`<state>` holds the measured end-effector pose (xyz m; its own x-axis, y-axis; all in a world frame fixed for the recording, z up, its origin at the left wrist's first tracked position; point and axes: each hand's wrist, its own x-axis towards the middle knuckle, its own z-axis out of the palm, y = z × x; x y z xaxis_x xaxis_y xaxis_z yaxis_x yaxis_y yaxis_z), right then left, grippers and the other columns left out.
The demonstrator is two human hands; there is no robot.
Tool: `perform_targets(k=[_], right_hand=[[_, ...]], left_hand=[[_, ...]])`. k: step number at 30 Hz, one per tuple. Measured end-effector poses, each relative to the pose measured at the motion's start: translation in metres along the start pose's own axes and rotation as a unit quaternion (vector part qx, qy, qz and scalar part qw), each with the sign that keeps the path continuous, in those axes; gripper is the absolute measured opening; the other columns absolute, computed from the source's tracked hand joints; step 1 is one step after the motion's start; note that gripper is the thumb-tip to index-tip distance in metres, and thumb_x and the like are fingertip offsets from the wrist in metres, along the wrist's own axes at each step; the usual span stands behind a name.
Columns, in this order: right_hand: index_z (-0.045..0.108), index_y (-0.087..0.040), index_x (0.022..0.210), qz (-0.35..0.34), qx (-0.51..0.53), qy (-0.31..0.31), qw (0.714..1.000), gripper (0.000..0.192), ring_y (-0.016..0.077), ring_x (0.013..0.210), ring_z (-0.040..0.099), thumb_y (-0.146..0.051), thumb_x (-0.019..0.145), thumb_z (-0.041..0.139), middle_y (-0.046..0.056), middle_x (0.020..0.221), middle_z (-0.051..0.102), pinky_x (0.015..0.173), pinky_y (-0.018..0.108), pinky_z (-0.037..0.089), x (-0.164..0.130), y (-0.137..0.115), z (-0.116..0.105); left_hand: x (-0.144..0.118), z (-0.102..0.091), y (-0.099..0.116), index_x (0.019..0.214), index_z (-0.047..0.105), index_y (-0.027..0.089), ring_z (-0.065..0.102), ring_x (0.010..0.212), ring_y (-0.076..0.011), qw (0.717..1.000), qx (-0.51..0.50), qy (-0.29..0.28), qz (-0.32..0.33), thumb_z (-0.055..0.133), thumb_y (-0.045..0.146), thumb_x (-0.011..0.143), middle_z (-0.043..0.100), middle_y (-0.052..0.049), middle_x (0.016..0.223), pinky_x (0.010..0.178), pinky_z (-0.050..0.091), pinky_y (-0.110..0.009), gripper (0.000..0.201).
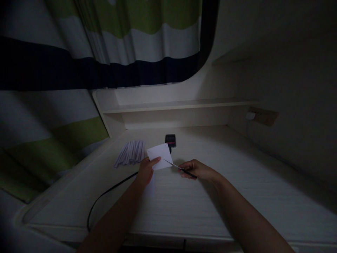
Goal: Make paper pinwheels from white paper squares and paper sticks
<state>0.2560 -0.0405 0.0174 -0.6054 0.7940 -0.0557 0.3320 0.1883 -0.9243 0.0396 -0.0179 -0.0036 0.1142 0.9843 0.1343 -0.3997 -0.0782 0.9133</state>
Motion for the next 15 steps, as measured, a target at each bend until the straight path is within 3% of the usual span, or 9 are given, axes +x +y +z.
perform_targets(k=[6,10,12,15], right_hand=[[0.057,-0.013,0.087,0.004,0.014,0.006,1.000,0.027,0.0021,0.039,0.026,-0.033,0.068,0.059,-0.009,0.050,0.036,0.038,0.018,0.021,0.003,0.006,0.001],[0.057,-0.011,0.089,0.031,-0.033,0.023,0.999,0.028,0.0037,0.039,0.033,-0.031,0.070,0.054,-0.005,0.054,0.046,0.039,0.019,0.026,0.008,0.014,-0.001],[0.057,-0.012,0.091,0.055,-0.121,0.076,0.988,0.024,0.0061,0.044,0.042,-0.027,0.073,0.049,-0.001,0.062,0.054,0.042,0.019,0.032,0.011,0.019,-0.004],[0.057,-0.014,0.092,0.099,-0.266,0.188,0.940,0.022,0.0111,0.060,0.054,-0.021,0.073,0.048,0.005,0.076,0.061,0.053,0.021,0.037,0.014,0.027,-0.008]], left_hand=[[0.000,0.004,0.003,0.084,0.064,0.010,0.061,0.074,-0.0218,0.998,-0.063,0.003,-0.025,0.068,0.021,0.056,0.067,-0.008,0.081,0.074,0.045,-0.035,0.031],[0.006,0.001,0.004,0.087,0.063,0.014,0.060,0.079,-0.0213,0.994,-0.088,0.065,-0.026,0.069,0.019,0.053,0.066,-0.007,0.087,0.074,0.045,-0.032,0.034],[0.010,-0.004,0.003,0.086,0.062,0.016,0.059,0.084,-0.0207,0.989,-0.085,0.118,-0.009,0.069,0.019,0.053,0.065,-0.006,0.090,0.073,0.046,-0.030,0.034],[0.015,-0.012,0.002,0.086,0.060,0.019,0.057,0.089,-0.0198,0.982,-0.079,0.169,0.006,0.067,0.020,0.056,0.064,-0.005,0.092,0.070,0.047,-0.027,0.030]])
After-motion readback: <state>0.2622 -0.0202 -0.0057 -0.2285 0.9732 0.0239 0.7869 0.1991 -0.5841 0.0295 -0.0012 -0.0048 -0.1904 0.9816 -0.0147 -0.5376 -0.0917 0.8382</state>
